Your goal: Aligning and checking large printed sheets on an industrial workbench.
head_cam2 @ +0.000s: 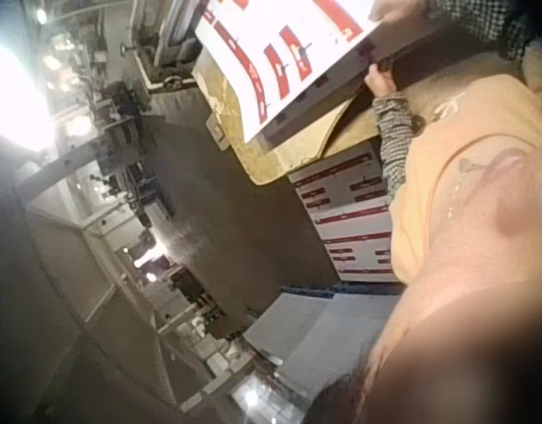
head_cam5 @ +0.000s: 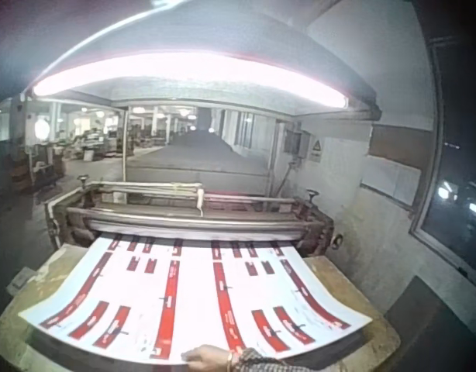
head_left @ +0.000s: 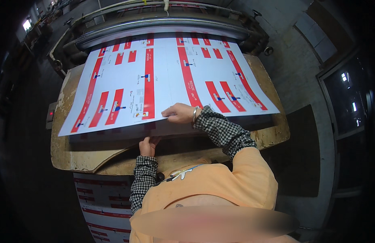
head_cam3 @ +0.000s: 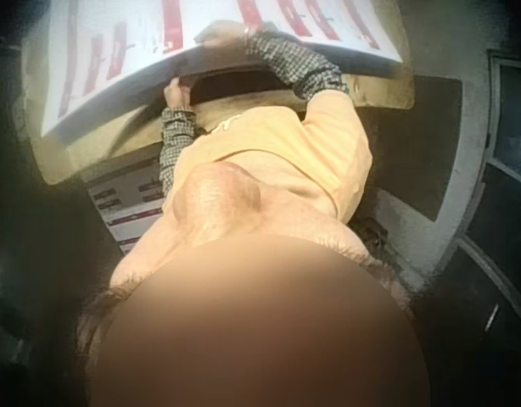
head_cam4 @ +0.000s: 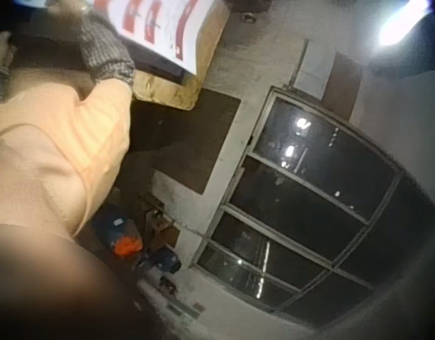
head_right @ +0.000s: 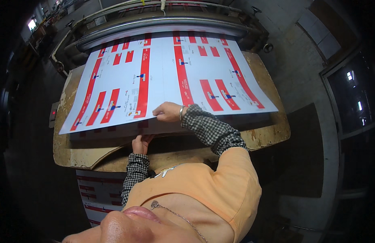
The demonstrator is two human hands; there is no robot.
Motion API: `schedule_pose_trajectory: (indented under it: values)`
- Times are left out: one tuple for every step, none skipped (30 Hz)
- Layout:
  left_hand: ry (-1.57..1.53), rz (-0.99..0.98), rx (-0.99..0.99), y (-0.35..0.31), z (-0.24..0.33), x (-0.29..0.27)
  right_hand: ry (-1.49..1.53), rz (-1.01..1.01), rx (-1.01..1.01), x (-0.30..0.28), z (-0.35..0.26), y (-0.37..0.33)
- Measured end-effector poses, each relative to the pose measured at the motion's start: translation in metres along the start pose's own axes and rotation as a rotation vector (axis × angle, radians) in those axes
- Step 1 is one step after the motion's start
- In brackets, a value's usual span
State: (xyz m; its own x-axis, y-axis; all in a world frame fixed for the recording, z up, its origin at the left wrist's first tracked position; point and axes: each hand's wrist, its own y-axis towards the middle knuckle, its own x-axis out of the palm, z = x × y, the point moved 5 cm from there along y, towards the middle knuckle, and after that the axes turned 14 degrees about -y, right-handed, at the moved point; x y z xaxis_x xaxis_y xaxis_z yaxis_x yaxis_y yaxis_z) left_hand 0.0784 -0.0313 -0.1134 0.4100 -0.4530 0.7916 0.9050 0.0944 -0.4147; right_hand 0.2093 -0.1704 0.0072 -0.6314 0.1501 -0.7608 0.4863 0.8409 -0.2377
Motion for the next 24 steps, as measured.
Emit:
schedule_pose_trajectory:
  values:
    - [0.006, 0.095, -0.001, 0.0, -0.002, -0.001, -0.001, 0.006, 0.007, 0.0, -0.001, -0.003]
    - [0.012, 0.19, 0.0, 0.001, -0.003, -0.003, 0.007, 0.07, -0.016, -0.002, -0.003, -0.007]
    - [0.012, 0.182, -0.002, 0.002, -0.004, -0.003, 0.013, 0.135, -0.04, -0.004, -0.008, -0.011]
    - [0.027, 0.21, 0.001, 0.004, -0.005, -0.005, -0.012, 0.146, -0.059, 0.004, -0.005, -0.013]
    - [0.043, 0.238, 0.005, 0.004, -0.006, -0.007, -0.009, 0.118, -0.068, 0.016, -0.001, -0.012]
    - [0.041, 0.228, 0.001, 0.004, -0.006, -0.007, -0.006, 0.087, -0.076, 0.025, 0.0, -0.012]
    - [0.034, 0.196, 0.008, 0.003, -0.005, -0.006, 0.004, 0.052, -0.045, 0.031, -0.001, -0.014]
    - [0.026, 0.165, 0.015, 0.002, -0.003, -0.005, -0.003, 0.06, -0.038, 0.038, 0.002, -0.016]
    - [0.022, 0.147, -0.001, 0.002, -0.002, -0.003, -0.015, 0.041, -0.042, 0.046, 0.006, -0.016]
    - [0.024, 0.137, -0.001, 0.002, -0.003, -0.002, -0.024, 0.022, -0.047, 0.052, 0.008, -0.016]
    - [0.026, 0.118, 0.004, 0.001, -0.004, -0.001, -0.036, 0.019, -0.036, 0.055, 0.012, -0.016]
    - [0.027, 0.103, 0.012, -0.001, -0.003, -0.001, -0.039, 0.023, -0.036, 0.054, 0.013, -0.014]
    - [0.03, 0.101, 0.013, 0.001, -0.004, -0.002, -0.009, -0.008, -0.006, 0.054, 0.02, -0.01]
    - [0.006, 0.118, 0.015, 0.003, -0.005, -0.006, 0.022, -0.039, 0.024, 0.054, 0.027, -0.005]
    - [-0.018, 0.141, 0.02, 0.003, -0.005, -0.009, 0.012, -0.013, 0.049, 0.051, 0.037, 0.004]
    - [-0.017, 0.143, 0.018, 0.004, -0.006, -0.006, -0.084, 0.048, 0.041, 0.046, 0.049, 0.015]
    - [-0.018, 0.129, 0.027, 0.002, -0.002, -0.002, -0.142, 0.184, 0.067, 0.042, 0.062, 0.029]
    - [-0.011, 0.117, 0.025, 0.004, -0.001, 0.001, -0.189, 0.323, 0.1, 0.032, 0.065, 0.035]
    - [0.013, 0.113, 0.036, 0.006, -0.002, 0.0, -0.187, 0.323, 0.099, 0.033, 0.065, 0.036]
    - [0.014, 0.114, 0.037, 0.005, -0.004, 0.001, -0.267, 0.254, 0.197, 0.037, 0.069, 0.036]
    - [0.001, 0.11, 0.038, 0.004, -0.004, 0.0, -0.349, 0.181, 0.279, 0.038, 0.066, 0.041]
    - [-0.012, 0.104, 0.033, 0.004, -0.005, 0.0, -0.406, 0.134, 0.228, 0.047, 0.054, 0.038]
    - [-0.006, 0.096, 0.017, 0.004, -0.004, -0.001, -0.463, 0.086, 0.177, 0.059, 0.04, 0.032]
    - [-0.011, 0.098, 0.027, 0.003, -0.004, 0.0, -0.468, 0.085, 0.166, 0.062, 0.024, 0.022]
